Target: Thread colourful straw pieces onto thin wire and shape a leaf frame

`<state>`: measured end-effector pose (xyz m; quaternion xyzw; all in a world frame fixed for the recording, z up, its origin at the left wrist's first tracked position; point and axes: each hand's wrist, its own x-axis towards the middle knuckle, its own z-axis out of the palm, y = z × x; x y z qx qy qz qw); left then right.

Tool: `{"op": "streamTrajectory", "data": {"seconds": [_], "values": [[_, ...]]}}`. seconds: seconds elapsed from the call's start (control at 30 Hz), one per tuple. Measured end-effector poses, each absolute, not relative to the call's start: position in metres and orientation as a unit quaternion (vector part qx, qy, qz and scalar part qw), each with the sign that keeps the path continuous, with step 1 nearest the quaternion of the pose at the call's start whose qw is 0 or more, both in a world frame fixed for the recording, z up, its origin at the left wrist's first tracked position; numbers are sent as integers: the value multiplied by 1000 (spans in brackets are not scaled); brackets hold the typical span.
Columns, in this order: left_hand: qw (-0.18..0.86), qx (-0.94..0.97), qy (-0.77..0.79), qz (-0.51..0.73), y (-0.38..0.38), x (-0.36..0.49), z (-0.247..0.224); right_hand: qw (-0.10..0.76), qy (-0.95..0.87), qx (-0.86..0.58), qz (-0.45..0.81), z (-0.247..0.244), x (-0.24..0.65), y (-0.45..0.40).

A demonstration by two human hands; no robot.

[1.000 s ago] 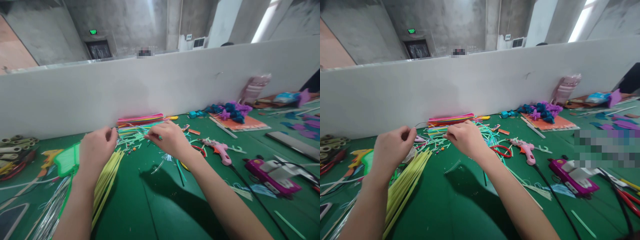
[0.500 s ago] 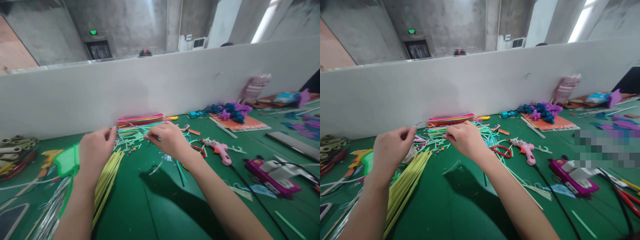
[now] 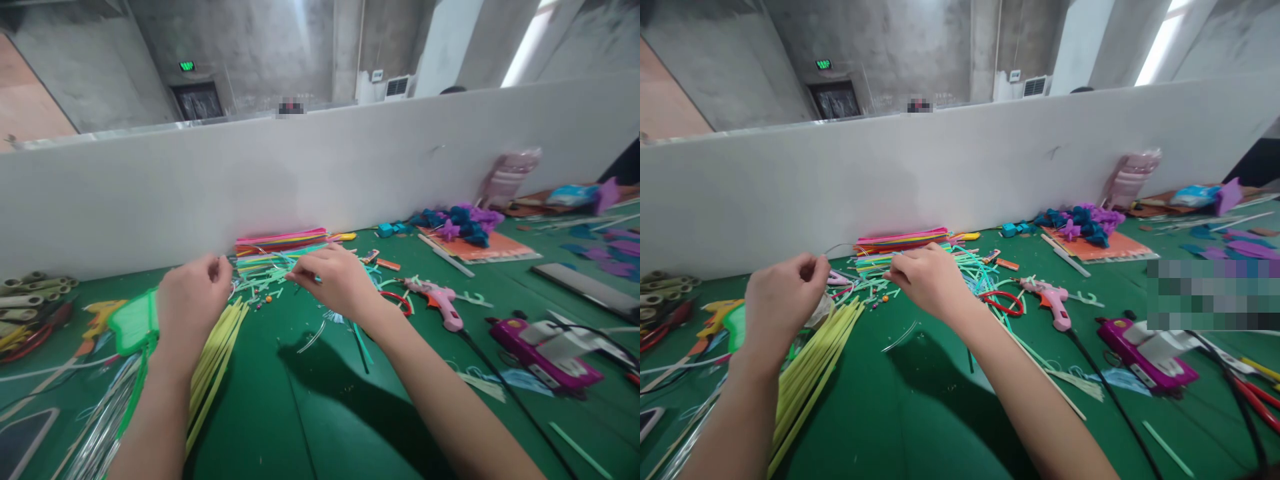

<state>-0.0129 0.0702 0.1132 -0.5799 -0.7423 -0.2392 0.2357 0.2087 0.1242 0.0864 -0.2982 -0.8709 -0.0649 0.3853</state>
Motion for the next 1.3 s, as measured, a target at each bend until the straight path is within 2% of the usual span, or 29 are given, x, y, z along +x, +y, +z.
{"op": "streamTrajectory", "data": {"seconds": [0.67, 0.83, 1.0, 1.17, 1.3], "values": [[231, -600, -726, -243, 70, -16, 113, 389, -868, -299, -72, 87, 210, 124], [187, -606, -715, -294, 70, -17, 114, 394, -865, -305, -63, 89, 212, 125], [186, -616, -692, -328, 70, -16, 114, 393, -865, -306, -59, 90, 212, 126], [127, -619, -673, -385, 68, -16, 117, 396, -863, -308, -61, 89, 214, 128], [42, -620, -653, -433, 65, -19, 119, 408, -855, -313, -59, 90, 218, 130]]}}
